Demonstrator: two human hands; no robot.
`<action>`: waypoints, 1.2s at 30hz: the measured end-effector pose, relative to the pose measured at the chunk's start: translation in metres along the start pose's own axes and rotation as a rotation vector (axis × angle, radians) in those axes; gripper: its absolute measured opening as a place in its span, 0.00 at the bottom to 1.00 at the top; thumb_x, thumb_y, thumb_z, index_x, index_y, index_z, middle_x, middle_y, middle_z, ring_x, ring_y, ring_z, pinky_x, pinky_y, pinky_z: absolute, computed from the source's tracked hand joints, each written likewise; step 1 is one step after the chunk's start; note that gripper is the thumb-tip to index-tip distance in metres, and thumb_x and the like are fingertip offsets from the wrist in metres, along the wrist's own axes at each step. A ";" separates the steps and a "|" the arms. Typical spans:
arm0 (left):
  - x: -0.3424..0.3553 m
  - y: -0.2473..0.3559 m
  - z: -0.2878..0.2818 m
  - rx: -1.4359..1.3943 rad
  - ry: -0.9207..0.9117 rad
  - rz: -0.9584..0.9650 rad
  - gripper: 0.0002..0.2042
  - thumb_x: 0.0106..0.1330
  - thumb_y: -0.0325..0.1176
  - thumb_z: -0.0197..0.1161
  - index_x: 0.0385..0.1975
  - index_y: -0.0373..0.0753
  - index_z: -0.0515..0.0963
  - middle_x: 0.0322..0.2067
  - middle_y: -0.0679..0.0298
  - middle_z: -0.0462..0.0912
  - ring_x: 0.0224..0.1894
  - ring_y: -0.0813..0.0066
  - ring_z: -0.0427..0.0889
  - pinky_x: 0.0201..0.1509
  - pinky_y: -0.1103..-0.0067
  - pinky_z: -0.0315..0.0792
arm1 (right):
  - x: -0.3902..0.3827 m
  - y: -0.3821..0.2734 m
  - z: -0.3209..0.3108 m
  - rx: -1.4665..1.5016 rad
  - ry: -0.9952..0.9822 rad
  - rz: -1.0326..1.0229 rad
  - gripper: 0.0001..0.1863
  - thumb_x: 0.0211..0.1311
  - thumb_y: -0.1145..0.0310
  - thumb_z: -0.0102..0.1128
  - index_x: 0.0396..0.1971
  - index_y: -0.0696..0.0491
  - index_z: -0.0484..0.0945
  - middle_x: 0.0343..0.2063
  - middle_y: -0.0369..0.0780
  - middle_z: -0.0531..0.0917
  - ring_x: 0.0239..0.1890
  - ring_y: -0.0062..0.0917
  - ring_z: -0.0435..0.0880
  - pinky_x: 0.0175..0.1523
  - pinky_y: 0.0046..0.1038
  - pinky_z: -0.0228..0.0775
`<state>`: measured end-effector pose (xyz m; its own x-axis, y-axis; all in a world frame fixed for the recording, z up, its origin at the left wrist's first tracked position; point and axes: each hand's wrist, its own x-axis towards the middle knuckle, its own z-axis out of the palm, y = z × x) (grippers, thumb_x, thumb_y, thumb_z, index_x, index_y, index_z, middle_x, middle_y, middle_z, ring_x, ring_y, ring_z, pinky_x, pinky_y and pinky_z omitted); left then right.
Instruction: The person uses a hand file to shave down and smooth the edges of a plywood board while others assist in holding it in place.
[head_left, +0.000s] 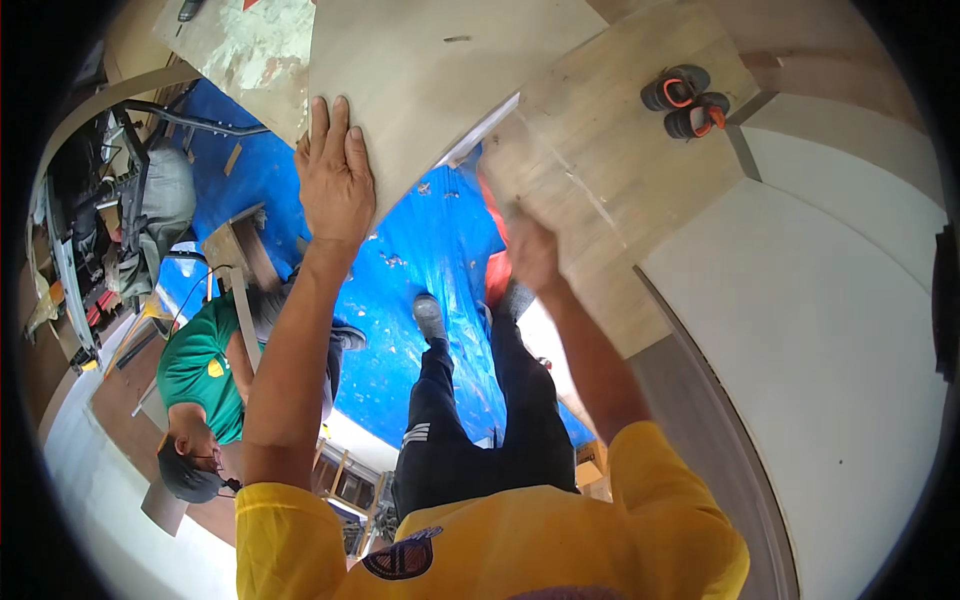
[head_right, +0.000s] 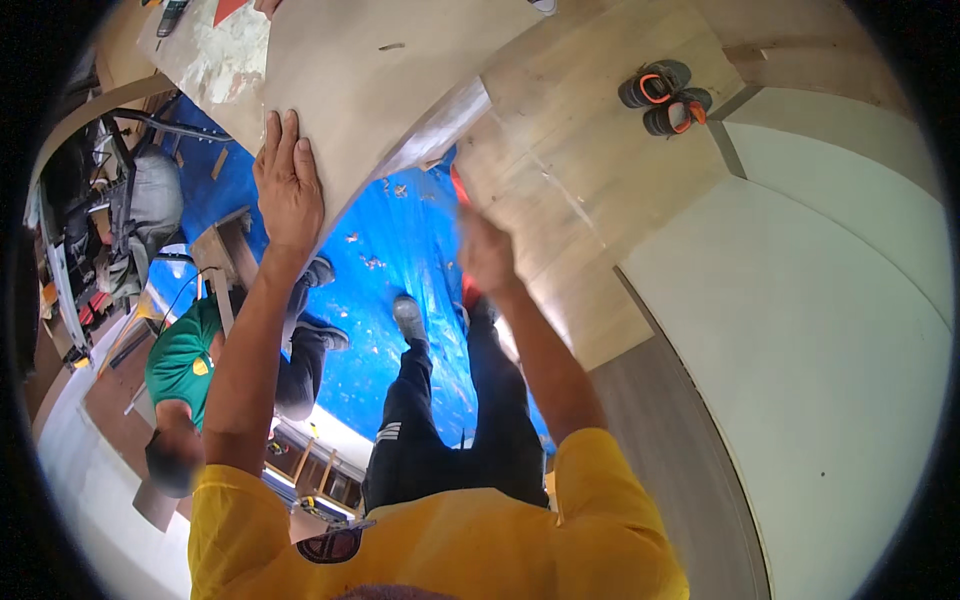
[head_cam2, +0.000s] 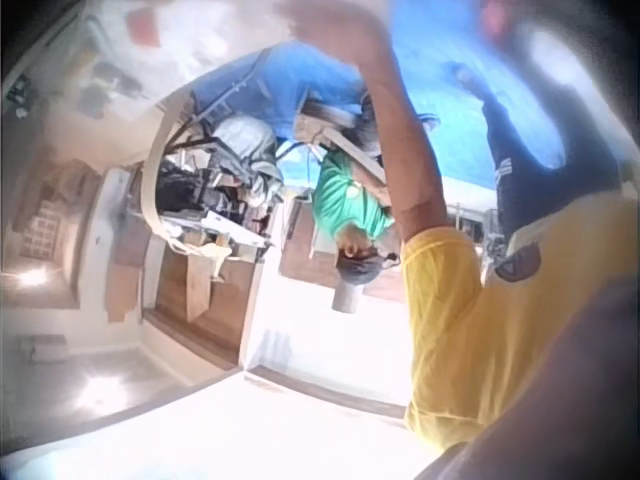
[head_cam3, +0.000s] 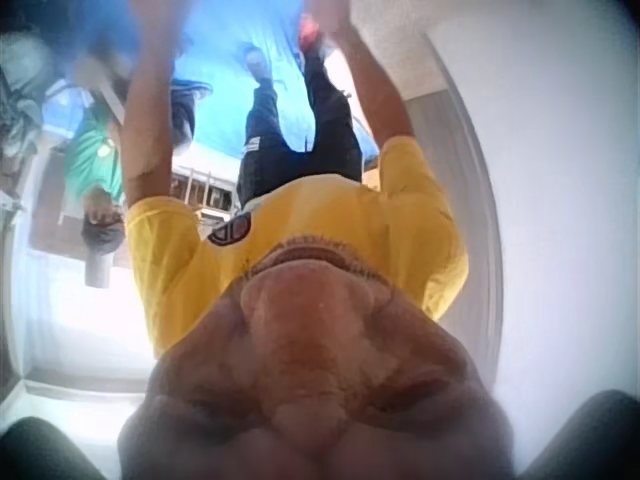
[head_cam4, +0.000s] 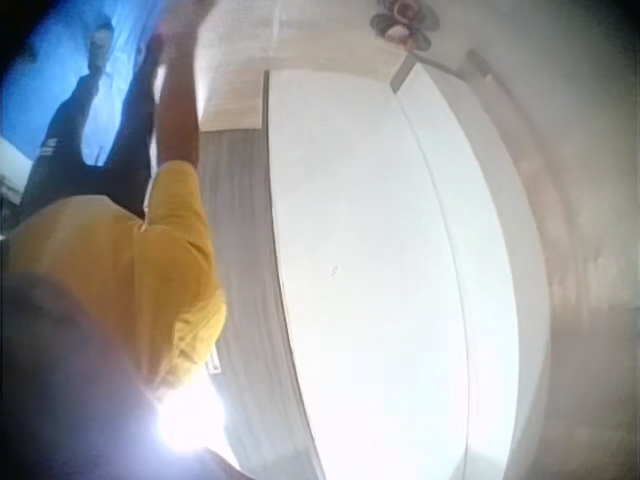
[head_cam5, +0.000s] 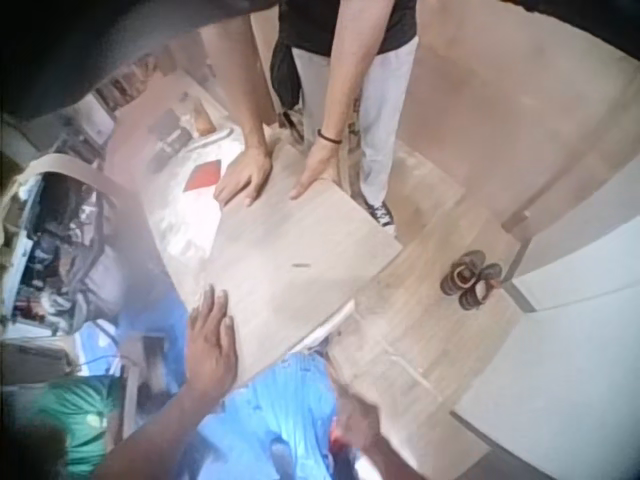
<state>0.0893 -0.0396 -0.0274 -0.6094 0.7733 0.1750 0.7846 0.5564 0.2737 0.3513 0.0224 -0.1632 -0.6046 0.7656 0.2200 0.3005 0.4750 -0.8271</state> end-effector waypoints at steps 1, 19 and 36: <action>0.000 0.000 0.000 0.000 0.000 -0.006 0.22 0.78 0.40 0.44 0.65 0.37 0.70 0.68 0.47 0.65 0.68 0.51 0.65 0.71 0.67 0.55 | -0.016 -0.017 0.005 0.049 -0.114 -0.056 0.10 0.62 0.69 0.62 0.42 0.51 0.81 0.29 0.44 0.83 0.31 0.36 0.85 0.35 0.38 0.78; 0.000 -0.004 0.001 -0.045 0.049 -0.004 0.19 0.76 0.39 0.48 0.61 0.38 0.74 0.66 0.48 0.68 0.64 0.47 0.68 0.70 0.63 0.59 | 0.105 -0.002 -0.053 -0.291 -0.177 0.326 0.15 0.71 0.61 0.49 0.48 0.53 0.79 0.31 0.54 0.83 0.33 0.50 0.84 0.35 0.44 0.77; 0.004 -0.006 -0.001 -0.311 0.132 -0.059 0.17 0.74 0.32 0.52 0.59 0.35 0.74 0.65 0.51 0.70 0.68 0.45 0.64 0.72 0.61 0.58 | 0.150 -0.043 -0.092 -0.292 0.049 0.329 0.15 0.73 0.65 0.44 0.46 0.58 0.79 0.39 0.60 0.80 0.41 0.55 0.81 0.42 0.46 0.76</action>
<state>0.0825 -0.0402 -0.0275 -0.6779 0.6855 0.2656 0.6877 0.4635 0.5587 0.3152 0.1565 -0.0470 -0.4085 0.9127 -0.0003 0.6712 0.3002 -0.6778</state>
